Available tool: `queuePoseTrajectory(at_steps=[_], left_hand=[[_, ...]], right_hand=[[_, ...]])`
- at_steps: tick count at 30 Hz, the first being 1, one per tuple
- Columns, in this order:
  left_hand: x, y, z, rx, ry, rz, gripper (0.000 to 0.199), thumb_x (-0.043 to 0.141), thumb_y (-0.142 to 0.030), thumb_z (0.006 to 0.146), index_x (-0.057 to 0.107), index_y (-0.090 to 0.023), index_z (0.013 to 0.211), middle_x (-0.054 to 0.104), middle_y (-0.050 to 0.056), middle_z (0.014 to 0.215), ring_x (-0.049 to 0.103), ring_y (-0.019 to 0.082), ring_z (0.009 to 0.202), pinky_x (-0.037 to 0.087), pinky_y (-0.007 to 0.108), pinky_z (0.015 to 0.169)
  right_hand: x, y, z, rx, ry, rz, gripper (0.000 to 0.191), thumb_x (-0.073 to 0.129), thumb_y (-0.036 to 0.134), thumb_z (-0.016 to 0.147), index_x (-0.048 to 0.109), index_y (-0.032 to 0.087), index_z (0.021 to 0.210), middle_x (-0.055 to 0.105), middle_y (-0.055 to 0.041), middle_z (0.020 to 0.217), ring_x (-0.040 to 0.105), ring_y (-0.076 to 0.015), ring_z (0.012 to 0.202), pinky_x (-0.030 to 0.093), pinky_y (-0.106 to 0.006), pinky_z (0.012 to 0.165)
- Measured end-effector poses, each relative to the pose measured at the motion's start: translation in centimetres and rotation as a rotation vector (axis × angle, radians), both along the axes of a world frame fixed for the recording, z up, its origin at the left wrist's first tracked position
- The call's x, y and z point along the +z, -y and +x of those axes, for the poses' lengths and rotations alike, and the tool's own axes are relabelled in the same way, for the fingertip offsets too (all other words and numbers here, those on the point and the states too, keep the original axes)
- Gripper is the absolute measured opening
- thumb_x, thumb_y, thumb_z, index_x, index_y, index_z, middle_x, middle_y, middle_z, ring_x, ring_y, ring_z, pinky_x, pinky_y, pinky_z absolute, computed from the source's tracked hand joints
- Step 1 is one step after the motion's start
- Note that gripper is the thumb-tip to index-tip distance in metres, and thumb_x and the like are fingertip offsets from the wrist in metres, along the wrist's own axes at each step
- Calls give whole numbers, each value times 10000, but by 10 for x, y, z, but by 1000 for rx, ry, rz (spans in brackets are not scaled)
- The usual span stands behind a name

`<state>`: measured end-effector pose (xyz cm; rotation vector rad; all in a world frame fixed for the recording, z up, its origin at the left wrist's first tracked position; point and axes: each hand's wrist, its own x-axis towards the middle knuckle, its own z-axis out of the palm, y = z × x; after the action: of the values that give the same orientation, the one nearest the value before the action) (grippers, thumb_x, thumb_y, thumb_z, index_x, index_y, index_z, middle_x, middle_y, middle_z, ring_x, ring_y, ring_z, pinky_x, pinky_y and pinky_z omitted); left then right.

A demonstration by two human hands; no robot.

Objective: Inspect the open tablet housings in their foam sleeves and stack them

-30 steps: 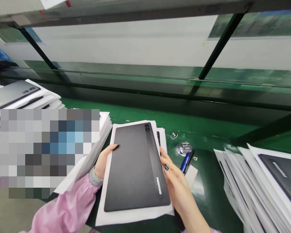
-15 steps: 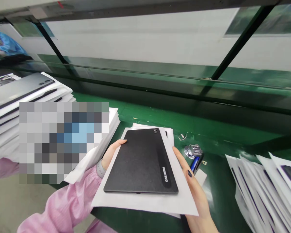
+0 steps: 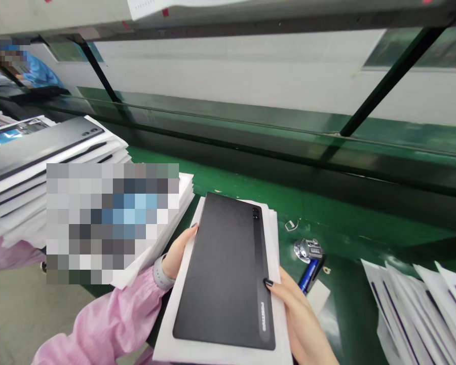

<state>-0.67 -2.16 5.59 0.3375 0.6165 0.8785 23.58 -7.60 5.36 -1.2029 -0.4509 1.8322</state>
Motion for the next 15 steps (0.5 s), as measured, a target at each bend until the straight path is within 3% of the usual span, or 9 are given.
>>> queuePoseTrajectory(at_steps=[4, 7, 11, 15], left_hand=[[20, 11, 12, -79, -81, 401, 654, 763, -578, 697, 677, -133, 1170, 729, 132, 1110, 613, 348, 1142, 424, 417, 1014], [39, 21, 20, -172, -201, 681, 700, 718, -574, 754, 576, -190, 1322, 646, 125, 1268, 580, 332, 1165, 457, 387, 955], [62, 31, 21, -272, -368, 828, 635, 603, -578, 841, 544, -224, 1365, 626, 128, 1268, 628, 295, 1045, 527, 331, 781], [80, 36, 18, -291, -393, 963, 646, 557, -607, 854, 545, -228, 1377, 592, 139, 1321, 599, 313, 1105, 538, 350, 816]], right_hand=[[0, 1, -6, -14, -52, 72, 346, 841, 278, 705, 772, 247, 1042, 772, -81, 1052, 712, -330, 998, 570, -430, 872], [-7, 3, -2, 30, -78, 105, 322, 858, 302, 692, 784, 279, 1004, 770, -71, 1059, 707, -324, 1008, 550, -443, 907], [-5, 3, 0, 74, -132, 137, 329, 870, 323, 674, 788, 324, 993, 753, -59, 1122, 686, -330, 1059, 514, -461, 957], [5, 3, -8, 73, -127, 151, 339, 863, 330, 679, 786, 319, 1009, 723, -67, 1196, 636, -357, 1147, 475, -494, 1001]])
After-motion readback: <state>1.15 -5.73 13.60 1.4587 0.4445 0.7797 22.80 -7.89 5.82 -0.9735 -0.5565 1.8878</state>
